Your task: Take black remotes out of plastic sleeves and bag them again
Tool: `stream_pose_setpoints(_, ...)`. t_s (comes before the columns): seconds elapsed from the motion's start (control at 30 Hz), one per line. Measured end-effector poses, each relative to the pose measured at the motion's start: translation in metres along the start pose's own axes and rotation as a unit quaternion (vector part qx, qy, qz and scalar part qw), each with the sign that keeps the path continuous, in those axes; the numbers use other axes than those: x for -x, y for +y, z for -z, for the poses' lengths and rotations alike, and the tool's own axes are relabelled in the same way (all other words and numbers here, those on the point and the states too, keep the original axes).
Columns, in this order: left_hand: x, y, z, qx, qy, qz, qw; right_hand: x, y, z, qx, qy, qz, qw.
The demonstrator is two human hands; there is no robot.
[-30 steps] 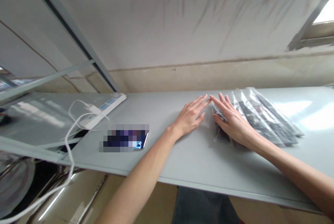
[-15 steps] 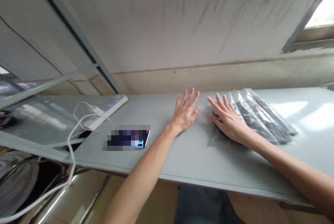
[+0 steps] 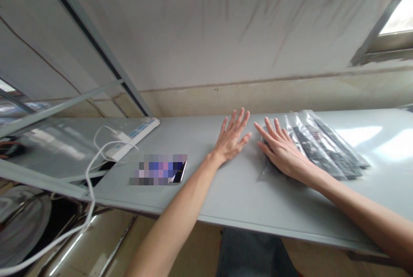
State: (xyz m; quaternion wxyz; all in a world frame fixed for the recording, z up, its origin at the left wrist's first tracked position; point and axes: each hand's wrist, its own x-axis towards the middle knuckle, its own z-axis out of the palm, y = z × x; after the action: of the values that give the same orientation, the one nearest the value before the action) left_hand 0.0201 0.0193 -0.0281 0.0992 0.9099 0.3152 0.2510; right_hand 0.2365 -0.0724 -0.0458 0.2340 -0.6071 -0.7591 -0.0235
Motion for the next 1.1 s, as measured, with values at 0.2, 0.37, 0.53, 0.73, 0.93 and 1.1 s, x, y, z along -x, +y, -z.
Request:
stream_pose_setpoints(0.2,-0.0013,-0.0039,0.0011,0.013,-0.016,0.006,1.0,0.0002,0.0008,-0.0003,-0.005,-0.008,-0.005,1.0)
stream_pose_setpoints(0.37,-0.0018,-0.0047,-0.0003,0.026,-0.031,0.004,0.999,0.0007,0.0019,-0.0007,-0.005,-0.01,-0.01,1.0)
stream_pose_setpoints(0.53,-0.0025,-0.0042,-0.0004,0.033,-0.031,0.0,0.999,0.001,0.0005,0.0006,-0.011,-0.004,-0.012,1.0)
stream_pose_setpoints(0.73,-0.0034,-0.0038,0.0006,0.051,-0.031,-0.015,0.998,0.0014,-0.001,0.0014,0.004,-0.015,-0.006,1.0)
stream_pose_setpoints(0.93,-0.0041,-0.0025,0.0022,0.071,-0.045,-0.02,0.996,0.0021,0.0013,0.0004,0.003,-0.012,0.003,1.0)
stream_pose_setpoints(1.1,-0.0033,-0.0036,0.0014,0.078,-0.043,-0.023,0.996,0.0031,0.0033,0.0001,0.007,-0.015,0.003,1.0)
